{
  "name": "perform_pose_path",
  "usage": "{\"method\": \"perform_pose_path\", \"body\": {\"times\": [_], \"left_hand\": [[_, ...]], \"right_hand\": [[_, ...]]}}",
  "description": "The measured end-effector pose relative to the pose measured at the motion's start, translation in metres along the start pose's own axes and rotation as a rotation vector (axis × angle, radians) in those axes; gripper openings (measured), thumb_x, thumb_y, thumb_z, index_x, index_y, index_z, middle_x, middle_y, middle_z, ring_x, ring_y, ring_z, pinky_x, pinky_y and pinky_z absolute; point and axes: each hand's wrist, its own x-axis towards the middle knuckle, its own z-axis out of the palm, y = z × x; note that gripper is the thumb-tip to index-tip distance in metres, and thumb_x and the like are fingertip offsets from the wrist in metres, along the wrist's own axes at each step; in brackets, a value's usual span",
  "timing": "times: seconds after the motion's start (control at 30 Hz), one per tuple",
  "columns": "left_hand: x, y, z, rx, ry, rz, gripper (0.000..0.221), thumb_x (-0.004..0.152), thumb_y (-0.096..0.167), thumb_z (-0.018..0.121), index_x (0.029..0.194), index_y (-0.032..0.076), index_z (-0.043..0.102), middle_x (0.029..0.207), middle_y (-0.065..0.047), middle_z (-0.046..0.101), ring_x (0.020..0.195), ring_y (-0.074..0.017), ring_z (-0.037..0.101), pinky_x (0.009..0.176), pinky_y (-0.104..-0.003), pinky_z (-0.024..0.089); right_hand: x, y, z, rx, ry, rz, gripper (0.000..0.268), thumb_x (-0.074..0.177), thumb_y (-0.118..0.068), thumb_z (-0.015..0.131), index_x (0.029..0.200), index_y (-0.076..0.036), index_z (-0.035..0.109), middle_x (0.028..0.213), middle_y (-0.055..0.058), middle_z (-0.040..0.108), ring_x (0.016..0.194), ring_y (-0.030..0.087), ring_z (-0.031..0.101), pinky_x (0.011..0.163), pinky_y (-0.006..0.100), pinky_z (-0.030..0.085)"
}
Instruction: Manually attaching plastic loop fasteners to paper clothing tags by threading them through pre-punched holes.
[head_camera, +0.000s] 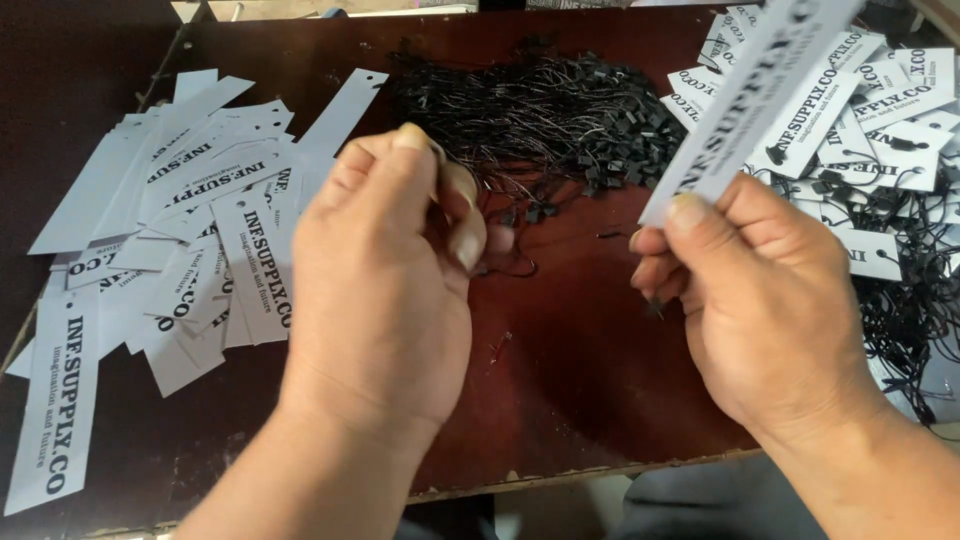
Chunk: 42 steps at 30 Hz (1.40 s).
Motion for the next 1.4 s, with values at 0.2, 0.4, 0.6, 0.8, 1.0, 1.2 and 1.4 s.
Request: {"method": "perform_pose_path", "body": {"times": [0.2,0.4,0.6,0.8,1.0,1.2,1.4], "left_hand": [[-0.006,-0.002,-0.002,0.256,0.08,0.078,0.017,0.091,0.005,0.047,0.076,0.01,0.046,0.069,-0.008,0.051,0.049,-0.013,0.037,0.057,-0.031,0.044],[-0.014,-0.002,-0.008,0.586,0.032,0.165,0.025,0.103,0.009,0.052,0.078,0.012,0.051,0.063,-0.002,0.054,0.057,-0.0123,0.049,0.052,-0.03,0.045],[-0.021,-0.005,-0.003,0.946,-0.049,0.184,0.022,0.102,0.027,0.055,0.082,0.017,0.055,0.068,0.004,0.065,0.063,-0.0087,0.054,0.057,-0.03,0.048],[-0.029,-0.024,-0.005,0.88,-0.248,0.069,0.013,0.096,0.018,0.061,0.083,0.015,0.062,0.069,-0.001,0.073,0.058,-0.0104,0.072,0.058,-0.024,0.064],[-0.026,-0.025,-0.003,1.027,-0.335,0.108,0.017,0.097,0.023,0.059,0.082,0.018,0.065,0.068,0.006,0.072,0.066,-0.0071,0.069,0.062,-0.024,0.058],[-0.018,-0.034,-0.01,1.079,-0.346,0.179,0.017,0.097,0.023,0.06,0.08,0.018,0.062,0.064,0.008,0.061,0.059,-0.0077,0.054,0.055,-0.027,0.049],[-0.016,-0.034,-0.011,1.088,-0.36,0.159,0.017,0.097,0.024,0.06,0.082,0.018,0.062,0.065,0.008,0.062,0.06,-0.0081,0.055,0.055,-0.027,0.048]], "right_hand": [[0.01,0.0,-0.007,0.212,0.147,0.087,0.015,0.108,-0.016,0.055,0.096,-0.008,0.057,0.086,0.016,0.064,0.068,0.023,0.06,0.057,0.028,0.05],[0.014,-0.007,-0.008,0.185,0.136,0.067,0.012,0.107,-0.013,0.057,0.096,-0.007,0.059,0.085,0.017,0.066,0.063,0.022,0.059,0.05,0.03,0.05],[0.03,-0.011,-0.023,0.132,0.193,0.145,0.013,0.103,-0.015,0.063,0.093,-0.012,0.057,0.075,0.007,0.055,0.059,0.015,0.05,0.048,0.025,0.04],[0.045,-0.012,-0.045,0.075,0.239,0.123,0.009,0.099,-0.011,0.059,0.094,-0.013,0.052,0.079,0.006,0.054,0.061,0.013,0.048,0.052,0.021,0.039],[0.052,0.005,-0.054,-0.049,0.231,0.03,0.013,0.102,-0.004,0.059,0.093,-0.013,0.055,0.079,0.007,0.059,0.059,0.012,0.052,0.048,0.024,0.042],[0.068,0.014,-0.067,-0.222,0.251,-0.052,0.055,0.096,-0.002,0.062,0.146,-0.01,0.041,0.086,0.005,0.062,0.059,0.006,0.054,0.044,0.021,0.037],[0.147,0.061,-0.149,-0.288,0.411,-0.024,0.037,0.093,-0.04,0.065,0.128,-0.026,0.065,0.096,-0.019,0.066,0.067,-0.013,0.057,0.05,0.003,0.044]]}}
